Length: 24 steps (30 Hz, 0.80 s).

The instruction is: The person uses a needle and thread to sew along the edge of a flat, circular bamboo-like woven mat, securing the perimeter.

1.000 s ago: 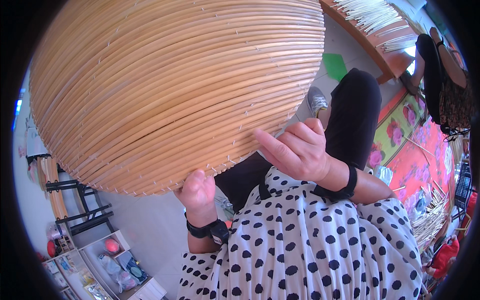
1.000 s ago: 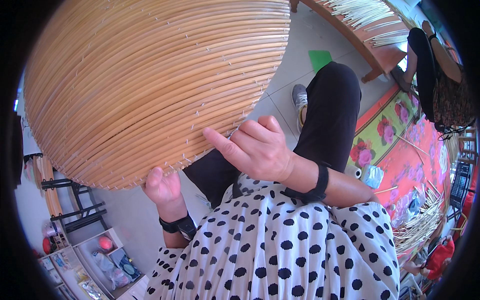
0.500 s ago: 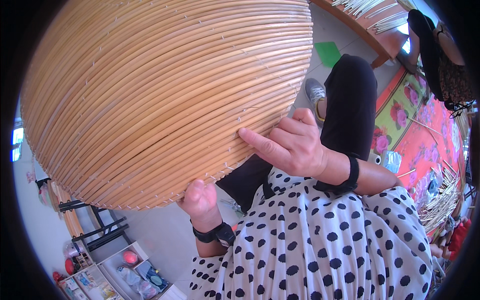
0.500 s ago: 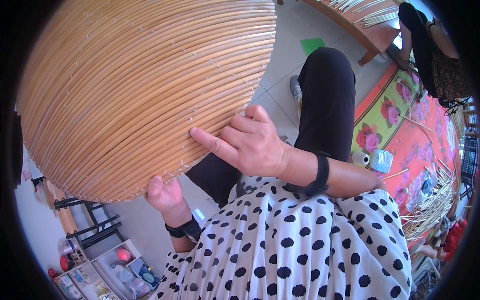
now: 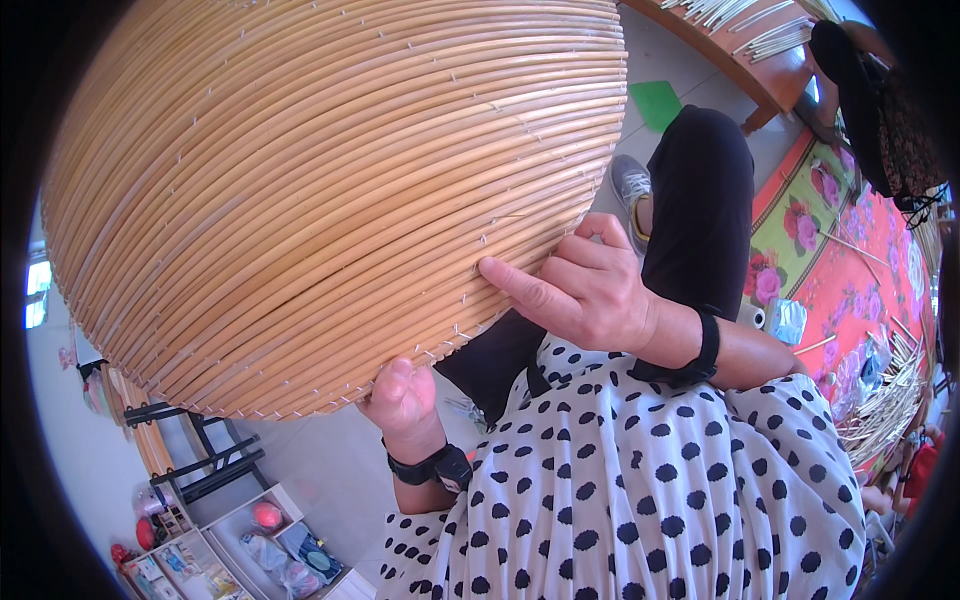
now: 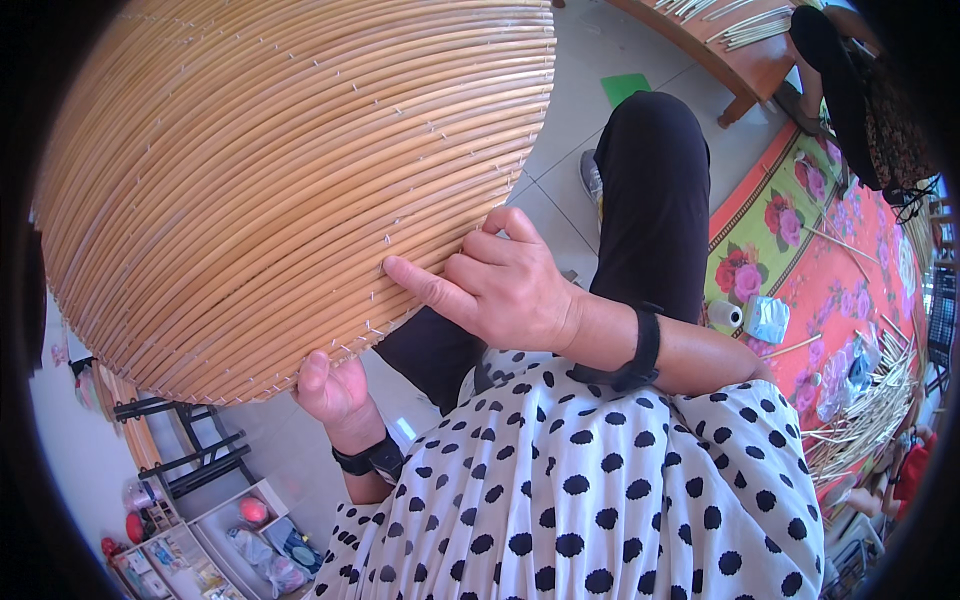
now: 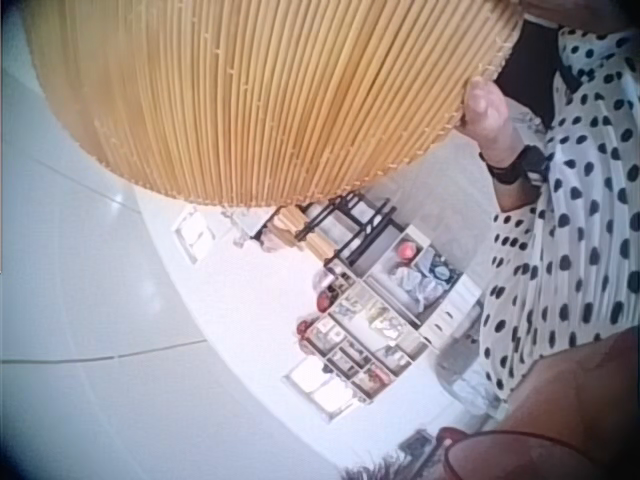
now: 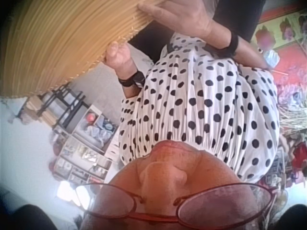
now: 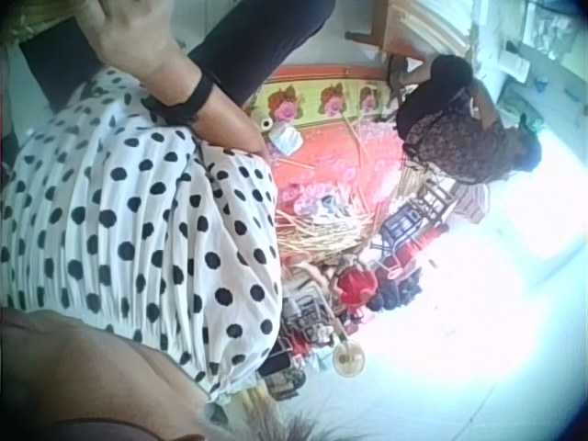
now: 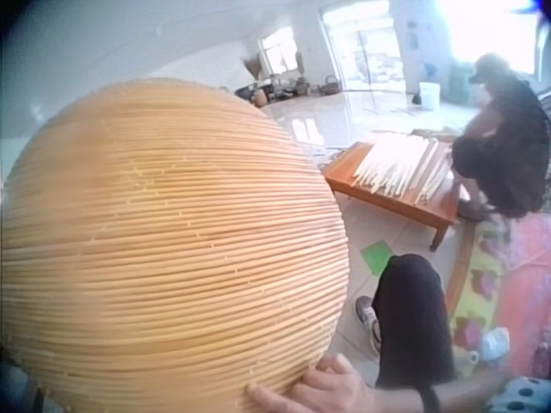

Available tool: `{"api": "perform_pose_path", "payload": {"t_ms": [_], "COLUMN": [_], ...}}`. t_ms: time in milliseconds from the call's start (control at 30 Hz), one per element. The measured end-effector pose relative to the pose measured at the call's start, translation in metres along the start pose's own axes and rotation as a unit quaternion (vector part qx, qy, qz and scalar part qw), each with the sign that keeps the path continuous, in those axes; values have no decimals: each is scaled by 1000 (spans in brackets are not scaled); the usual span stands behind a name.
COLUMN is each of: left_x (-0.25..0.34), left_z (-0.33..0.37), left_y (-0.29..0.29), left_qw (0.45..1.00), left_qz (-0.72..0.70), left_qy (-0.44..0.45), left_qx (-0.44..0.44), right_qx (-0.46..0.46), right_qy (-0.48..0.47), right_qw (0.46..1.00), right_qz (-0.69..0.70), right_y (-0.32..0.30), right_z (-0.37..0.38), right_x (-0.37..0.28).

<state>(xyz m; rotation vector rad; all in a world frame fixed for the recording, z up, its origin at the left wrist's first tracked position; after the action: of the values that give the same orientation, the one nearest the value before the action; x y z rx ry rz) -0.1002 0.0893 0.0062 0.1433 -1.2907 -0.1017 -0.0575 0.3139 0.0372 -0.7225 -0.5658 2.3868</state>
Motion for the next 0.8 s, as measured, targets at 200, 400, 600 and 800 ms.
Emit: {"api": "perform_pose_path", "payload": {"t_ms": [200,400,600,800], "left_x": [0,-1,-2,-6], "left_z": [0,-1,-1,-4], "left_y": [2,1,-2,-5], "left_qw": [1000,1000,1000,999], "left_qz": [2,4,4,4], "left_qy": [0,-7,-5,-20], "left_qx": [6,13,20,37], "right_qx": [2,-3,-3,-6], "right_qy": [2,3,2,2], "right_qw": [1000,1000,1000,1000], "right_qz": [5,3,1,-1], "right_y": [1,2,4,6], "right_z": [-1,-1,0,1], "right_x": [0,0,-1,-1]}}
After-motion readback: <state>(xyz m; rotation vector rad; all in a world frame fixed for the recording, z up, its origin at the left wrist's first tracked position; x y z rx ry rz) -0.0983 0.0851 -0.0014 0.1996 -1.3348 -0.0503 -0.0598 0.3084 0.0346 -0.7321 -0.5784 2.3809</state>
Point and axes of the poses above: each hand's wrist, its own z-axis towards the middle knuckle, its own y-axis out of the palm, x = y × z, the point moved 8 cm from there along z, towards the middle knuckle, and after that the axes turned 13 degrees about z, right-handed, at the moved point
